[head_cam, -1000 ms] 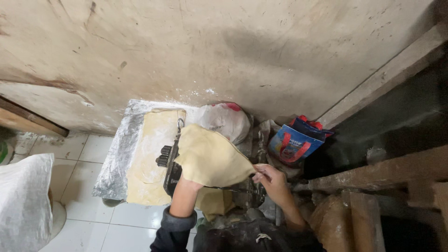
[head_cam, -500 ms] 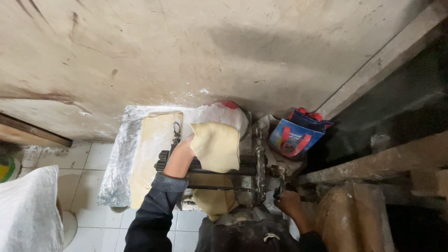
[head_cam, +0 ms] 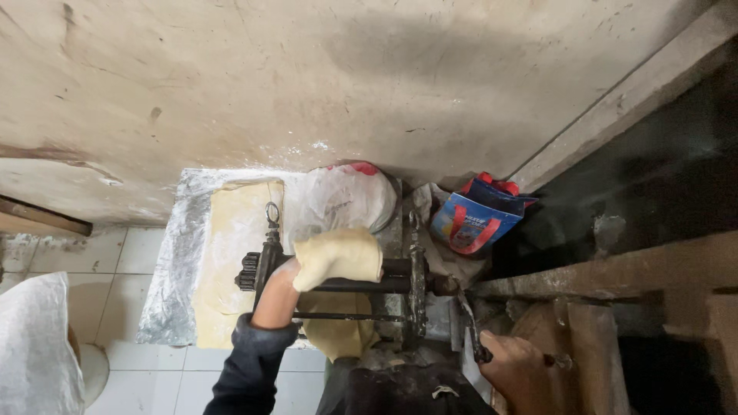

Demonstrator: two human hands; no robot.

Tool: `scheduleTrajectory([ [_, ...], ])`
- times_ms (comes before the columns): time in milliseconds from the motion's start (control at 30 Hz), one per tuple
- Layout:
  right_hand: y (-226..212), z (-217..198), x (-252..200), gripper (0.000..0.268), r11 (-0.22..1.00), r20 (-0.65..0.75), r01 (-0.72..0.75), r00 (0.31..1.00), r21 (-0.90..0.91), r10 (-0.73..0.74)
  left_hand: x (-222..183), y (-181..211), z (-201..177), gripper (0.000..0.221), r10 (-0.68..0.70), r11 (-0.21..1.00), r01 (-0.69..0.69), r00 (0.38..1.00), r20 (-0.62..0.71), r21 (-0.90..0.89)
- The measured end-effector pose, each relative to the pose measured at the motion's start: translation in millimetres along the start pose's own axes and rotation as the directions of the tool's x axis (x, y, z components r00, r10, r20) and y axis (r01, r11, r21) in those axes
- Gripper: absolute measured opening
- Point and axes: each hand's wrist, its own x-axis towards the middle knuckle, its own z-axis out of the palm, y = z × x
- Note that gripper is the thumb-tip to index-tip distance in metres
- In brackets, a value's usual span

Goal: The person uses a manual roller machine to flatten and thin rectangular pieces of dough, repeatedly feeding the dough through the rollers and turning a hand crank.

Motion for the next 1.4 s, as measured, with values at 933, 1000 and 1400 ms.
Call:
scheduleTrajectory([
  [933, 24.7, -35.2, 219.0, 0.018, 0.976, 0.176, 0.151, 0.977, -0.155, -0.123, -60.9, -252.6, 102.0, 0.018, -0.077, 0.993, 0.004, 0.762, -0.643, -0.115],
  [1000, 38.7, -15.6, 245.4, 0.032, 0.979, 0.270, 0.147, 0.957, -0.142, -0.104, -68.8, -258.3, 114.8, 0.021, -0.068, 0.998, 0.057, 0.733, -0.677, -0.038],
  [1400, 102.4, 215.2, 95.5, 0.028, 0.590, 0.300, -0.228, 0.954, 0.774, -0.024, -67.3, -268.6, 98.1, 0.032, 0.415, 0.785, -0.085, 0.807, -0.419, 0.614],
])
